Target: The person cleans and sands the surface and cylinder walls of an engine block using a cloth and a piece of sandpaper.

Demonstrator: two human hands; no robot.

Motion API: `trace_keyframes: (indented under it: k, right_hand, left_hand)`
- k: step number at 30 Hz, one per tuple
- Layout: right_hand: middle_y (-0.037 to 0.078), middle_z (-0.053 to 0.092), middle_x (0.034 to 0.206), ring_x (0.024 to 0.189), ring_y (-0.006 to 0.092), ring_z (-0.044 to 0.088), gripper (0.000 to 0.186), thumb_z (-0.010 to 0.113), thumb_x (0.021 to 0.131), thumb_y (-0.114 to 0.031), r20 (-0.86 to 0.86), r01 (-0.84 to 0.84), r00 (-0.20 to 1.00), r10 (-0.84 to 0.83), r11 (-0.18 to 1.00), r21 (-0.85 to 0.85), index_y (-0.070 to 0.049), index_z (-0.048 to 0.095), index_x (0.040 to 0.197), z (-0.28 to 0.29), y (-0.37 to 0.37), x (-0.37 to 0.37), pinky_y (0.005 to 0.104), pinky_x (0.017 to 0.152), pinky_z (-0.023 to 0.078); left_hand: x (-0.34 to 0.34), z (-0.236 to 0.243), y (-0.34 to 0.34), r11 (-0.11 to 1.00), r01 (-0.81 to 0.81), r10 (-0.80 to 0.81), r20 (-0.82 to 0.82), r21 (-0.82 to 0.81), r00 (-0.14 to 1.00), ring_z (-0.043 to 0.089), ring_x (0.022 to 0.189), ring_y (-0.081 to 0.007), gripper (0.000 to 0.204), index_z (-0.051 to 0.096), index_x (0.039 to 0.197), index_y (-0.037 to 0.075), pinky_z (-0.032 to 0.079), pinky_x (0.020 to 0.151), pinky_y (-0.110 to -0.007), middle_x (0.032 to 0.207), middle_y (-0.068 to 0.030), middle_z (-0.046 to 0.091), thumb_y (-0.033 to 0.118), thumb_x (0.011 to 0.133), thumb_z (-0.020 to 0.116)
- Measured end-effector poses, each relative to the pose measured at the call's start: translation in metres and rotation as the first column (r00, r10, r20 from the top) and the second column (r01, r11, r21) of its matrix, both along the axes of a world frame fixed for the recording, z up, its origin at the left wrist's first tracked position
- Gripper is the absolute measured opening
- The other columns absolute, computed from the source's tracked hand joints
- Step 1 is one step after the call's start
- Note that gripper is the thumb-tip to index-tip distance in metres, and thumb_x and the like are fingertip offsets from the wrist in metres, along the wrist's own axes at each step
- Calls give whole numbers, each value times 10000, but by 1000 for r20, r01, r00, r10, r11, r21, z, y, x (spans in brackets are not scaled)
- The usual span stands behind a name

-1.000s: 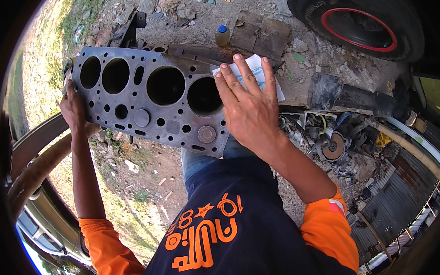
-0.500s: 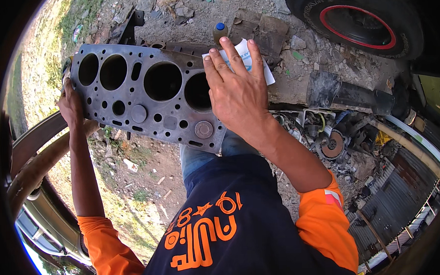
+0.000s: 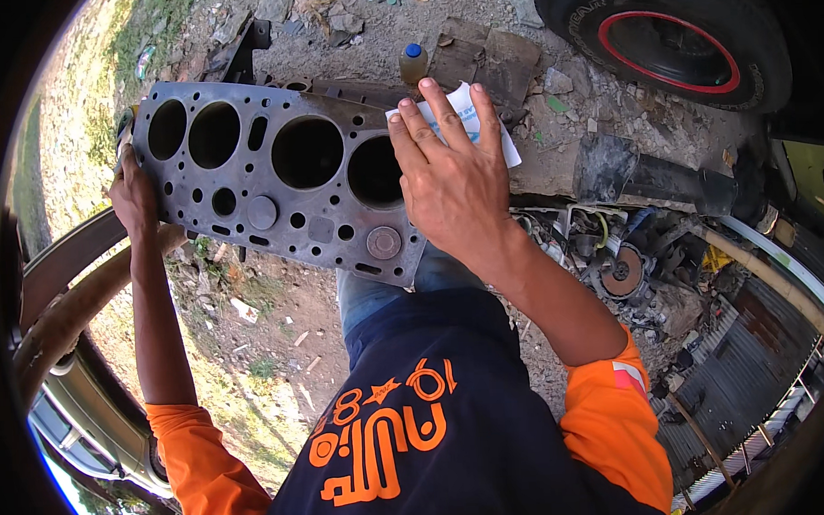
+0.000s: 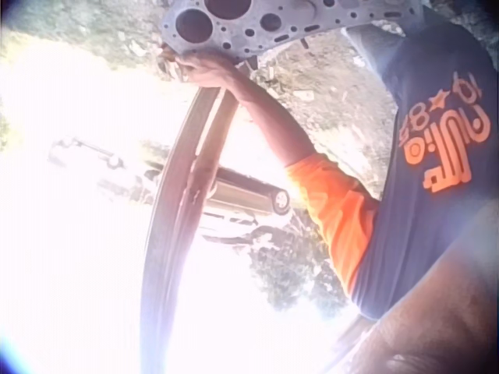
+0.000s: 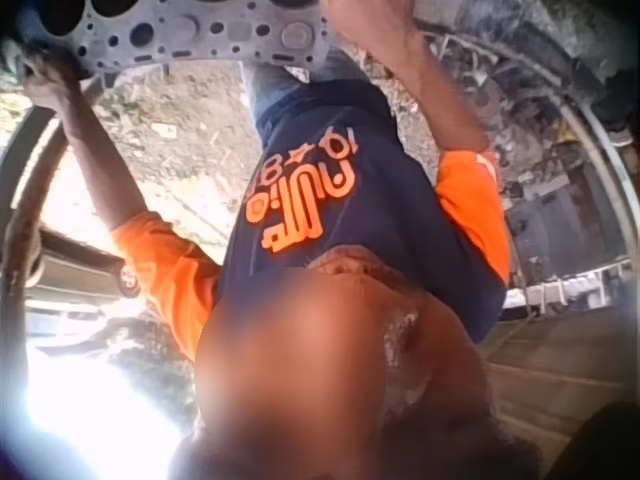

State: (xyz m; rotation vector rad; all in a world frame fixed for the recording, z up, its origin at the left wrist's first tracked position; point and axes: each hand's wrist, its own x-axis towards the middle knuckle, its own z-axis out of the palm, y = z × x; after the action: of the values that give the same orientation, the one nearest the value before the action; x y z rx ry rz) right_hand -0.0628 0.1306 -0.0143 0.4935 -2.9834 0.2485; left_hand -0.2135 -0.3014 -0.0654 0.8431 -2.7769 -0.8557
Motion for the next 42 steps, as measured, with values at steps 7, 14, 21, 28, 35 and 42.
trace_keyframes:
  k: [7,14,21,28,35,42]
  right_hand:
    - [151,734,1389,1510,338,510,500,753,852,-123,-19,3,1000,-3,1000,14,-7,735,1339,-3,4,9,661,1279,232]
    - [142,737,1387,1506,334,510,499,783,856,-172,-34,-17,999,18,999,41,-11,744,1326,-6,7,12,654,1283,233]
    - [144,736,1389,1496,338,520,503,780,844,-160,-30,-12,999,13,999,40,-15,746,1324,-2,5,17,657,1280,234]
    - [142,729,1408,1505,336,517,471,742,860,-128,-14,-63,998,62,997,-35,-20,754,1319,-6,10,-1,660,1280,233]
    - [135,740,1386,1496,336,525,436,731,871,-128,-33,-53,998,53,998,-13,-28,768,1294,0,12,-1,653,1281,239]
    - [135,729,1405,1504,339,509,445,730,879,-140,-8,-60,998,60,998,21,-25,758,1308,5,15,-1,655,1279,237]
  left_hand:
    - [1,-1,0,999,1,0,11,-38,1000,719,1116,-414,727,764,1275,7,509,1012,-442,1163,-283,767,640,1035,500]
    - [-3,-5,-7,999,3,-4,-29,-41,1000,722,1104,-407,744,768,1268,5,506,1016,-441,1152,-271,772,653,1021,498]
    - [2,-3,-2,998,-6,7,5,-58,1000,721,1115,-403,742,769,1235,-25,505,1012,-430,1158,-276,768,635,1032,498]
    - [1,-6,-6,997,-10,11,12,-80,1000,718,1086,-418,739,773,1244,6,507,1006,-442,1138,-252,776,653,1029,487]
    - [1,0,2,1000,10,-11,-17,-23,1000,714,962,-382,751,790,1163,-4,512,943,-447,989,-225,773,668,1030,482]
    - [-1,-2,-2,999,-1,1,-19,-38,1000,712,975,-382,757,784,1153,-24,512,941,-441,1015,-240,771,661,1033,486]
